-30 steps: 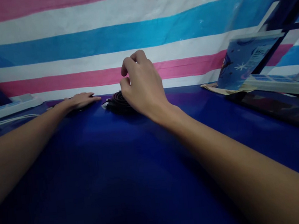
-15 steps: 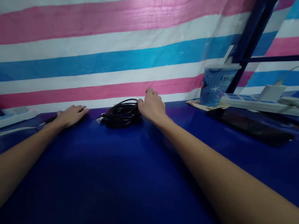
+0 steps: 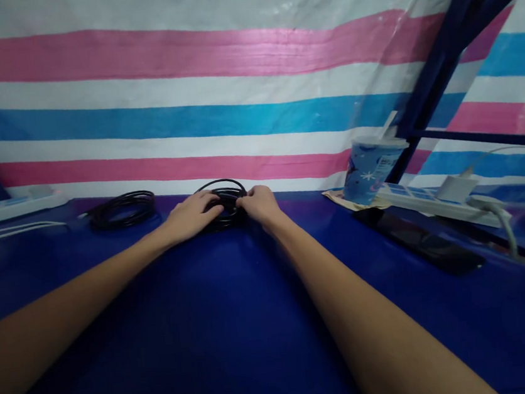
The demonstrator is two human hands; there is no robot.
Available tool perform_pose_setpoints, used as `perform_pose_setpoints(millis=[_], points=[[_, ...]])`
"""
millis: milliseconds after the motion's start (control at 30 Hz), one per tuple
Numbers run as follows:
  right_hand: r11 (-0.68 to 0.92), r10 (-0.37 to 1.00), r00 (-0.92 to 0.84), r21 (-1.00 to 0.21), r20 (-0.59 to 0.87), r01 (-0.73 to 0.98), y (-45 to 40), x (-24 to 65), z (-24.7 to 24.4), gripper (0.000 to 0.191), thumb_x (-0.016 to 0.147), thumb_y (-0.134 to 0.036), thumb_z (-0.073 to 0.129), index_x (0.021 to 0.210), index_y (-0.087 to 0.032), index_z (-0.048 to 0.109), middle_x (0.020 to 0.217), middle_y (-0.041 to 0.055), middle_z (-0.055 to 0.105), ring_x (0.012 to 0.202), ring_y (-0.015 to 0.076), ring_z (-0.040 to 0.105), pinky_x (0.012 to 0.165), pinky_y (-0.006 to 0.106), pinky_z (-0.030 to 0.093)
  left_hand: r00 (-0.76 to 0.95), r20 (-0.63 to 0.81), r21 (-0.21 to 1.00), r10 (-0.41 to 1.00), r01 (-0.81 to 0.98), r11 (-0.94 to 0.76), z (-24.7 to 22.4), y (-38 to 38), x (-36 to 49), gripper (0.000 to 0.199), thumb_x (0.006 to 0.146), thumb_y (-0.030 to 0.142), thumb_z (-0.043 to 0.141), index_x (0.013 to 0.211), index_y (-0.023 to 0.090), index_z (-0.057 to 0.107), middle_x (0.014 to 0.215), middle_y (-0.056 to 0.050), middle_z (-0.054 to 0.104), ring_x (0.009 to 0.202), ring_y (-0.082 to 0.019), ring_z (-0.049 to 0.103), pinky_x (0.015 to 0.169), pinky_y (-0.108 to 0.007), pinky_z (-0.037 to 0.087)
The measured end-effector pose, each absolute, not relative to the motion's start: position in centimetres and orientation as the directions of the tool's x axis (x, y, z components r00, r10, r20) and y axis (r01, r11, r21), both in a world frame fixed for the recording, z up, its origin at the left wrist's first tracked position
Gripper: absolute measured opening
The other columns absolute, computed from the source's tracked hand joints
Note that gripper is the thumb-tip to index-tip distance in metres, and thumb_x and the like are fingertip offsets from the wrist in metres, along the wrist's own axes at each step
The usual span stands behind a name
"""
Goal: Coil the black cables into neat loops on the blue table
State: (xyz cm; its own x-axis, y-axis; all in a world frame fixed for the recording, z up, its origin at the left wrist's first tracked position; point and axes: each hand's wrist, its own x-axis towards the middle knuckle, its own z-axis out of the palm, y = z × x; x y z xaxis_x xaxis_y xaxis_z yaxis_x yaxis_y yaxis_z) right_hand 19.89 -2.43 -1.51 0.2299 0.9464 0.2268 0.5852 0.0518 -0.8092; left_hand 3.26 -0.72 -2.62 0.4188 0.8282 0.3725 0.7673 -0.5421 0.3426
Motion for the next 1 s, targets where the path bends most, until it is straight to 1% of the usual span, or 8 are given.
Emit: perform_pose_setpoints(millis=[133, 300, 400, 500, 600, 700, 867, 1000], points=[[0.141, 0.912, 0.259, -0.837, 0.317, 0.528, -2.1, 19.9, -1.5, 0.013, 0.063, -0.012, 0.056, 0.072, -0.017, 0.049, 0.072, 0.0023, 0.055, 0.067, 0.0133, 0.05, 0.064, 0.027, 0.04, 0.213, 0.458, 0.535, 0.863, 0.71, -0.459, -2.6, -0.7, 1.9, 0.062, 0.079, 0.036, 0.052, 0.135, 0.013, 0.038, 0.14, -0.017, 0.043, 0.128, -0.029, 0.043, 0.107, -0.043, 0.033], [0.314, 0.847, 0.243, -0.815, 0.472, 0.488, -2.3, 19.6, -1.0, 0.014, 0.068, -0.011, 0.05, 0.079, -0.018, 0.046, 0.088, 0.0043, 0.056, 0.082, 0.0146, 0.051, 0.076, 0.03, 0.04, 0.108, 0.536, 0.549, 0.837, 0.709, -0.443, -2.7, -0.1, 1.7, 0.075, 0.072, 0.031, 0.061, 0.138, 0.008, 0.033, 0.143, -0.022, 0.036, 0.132, -0.036, 0.034, 0.106, -0.049, 0.032], [0.417, 0.816, 0.184, -0.779, 0.547, 0.468, -2.5, 19.3, -0.8, 0.016, 0.069, -0.01, 0.047, 0.083, -0.019, 0.044, 0.091, 0.004, 0.055, 0.086, 0.0148, 0.053, 0.079, 0.03, 0.041, 0.022, 0.481, 0.69, 0.876, 0.607, -0.394, -2.4, 0.4, 0.9, 0.079, 0.07, 0.031, 0.065, 0.138, 0.013, 0.031, 0.137, -0.022, 0.042, 0.111, -0.033, 0.054, 0.085, -0.044, 0.047], [0.496, 0.785, 0.111, -0.726, 0.609, 0.477, -2.4, 19.3, -1.0, 0.016, 0.069, -0.01, 0.048, 0.081, -0.019, 0.043, 0.09, 0.0027, 0.054, 0.091, 0.0154, 0.053, 0.082, 0.031, 0.041, 0.058, 0.407, 0.769, 0.912, 0.517, -0.376, -1.6, 0.5, -0.2, 0.054, 0.07, 0.031, 0.065, 0.12, 0.016, 0.051, 0.095, -0.012, 0.065, 0.068, -0.019, 0.061, 0.058, -0.029, 0.043], [0.519, 0.761, 0.066, -0.667, 0.645, 0.534, -2.2, 19.5, -1.4, 0.015, 0.066, -0.008, 0.048, 0.073, -0.019, 0.042, 0.081, 0.0032, 0.051, 0.087, 0.0175, 0.051, 0.081, 0.034, 0.041, 0.036, 0.59, 0.629, 0.807, 0.606, -0.487, -0.2, -0.1, -0.7, 0.019, 0.078, 0.027, 0.056, 0.092, 0.018, 0.063, 0.075, -0.006, 0.063, 0.062, -0.014, 0.055, 0.058, -0.026, 0.036], [0.519, 0.721, 0.073, -0.606, 0.69, 0.603, -2.6, 19.6, -1.3, 0.015, 0.064, -0.005, 0.047, 0.067, -0.018, 0.041, 0.084, 0.0069, 0.049, 0.092, 0.0208, 0.048, 0.085, 0.037, 0.039, 0.04, 0.682, 0.587, 0.731, 0.566, -0.578, 1.0, -1.1, -0.2, 0.016, 0.082, 0.026, 0.051, 0.089, 0.02, 0.064, 0.072, -0.003, 0.061, 0.059, -0.012, 0.05, 0.055, -0.024, 0.033], [0.583, 0.652, 0.043, -0.537, 0.757, 0.61, -4.1, 17.7, -0.2, 0.017, 0.07, -0.008, 0.044, 0.082, -0.018, 0.048, 0.094, 0.0062, 0.054, 0.093, 0.0177, 0.049, 0.087, 0.035, 0.04, 0.067, 0.33, 0.944, 0.942, -0.003, -0.33, 1.9, -2.5, 1.1, 0.021, 0.089, 0.033, 0.041, 0.086, 0.019, 0.056, 0.05, 0.003, 0.043, 0.035, -0.008, 0.038, 0.038, -0.022, 0.028], [0.616, 0.736, -0.005, -0.667, 0.677, 0.419, -4.6, 15.7, -0.7, 0.007, 0.077, -0.024, 0.05, 0.08, -0.019, 0.052, 0.083, 0.003, 0.06, 0.081, 0.0162, 0.055, 0.081, 0.034, 0.044, 0.085, 0.101, 0.879, 0.991, -0.475, -0.049, 2.2, -2.9, 1.7, 0.027, 0.094, 0.029, 0.029, 0.083, 0.015, 0.049, 0.049, 0.001, 0.05, 0.04, -0.009, 0.05, 0.044, -0.02, 0.043]])
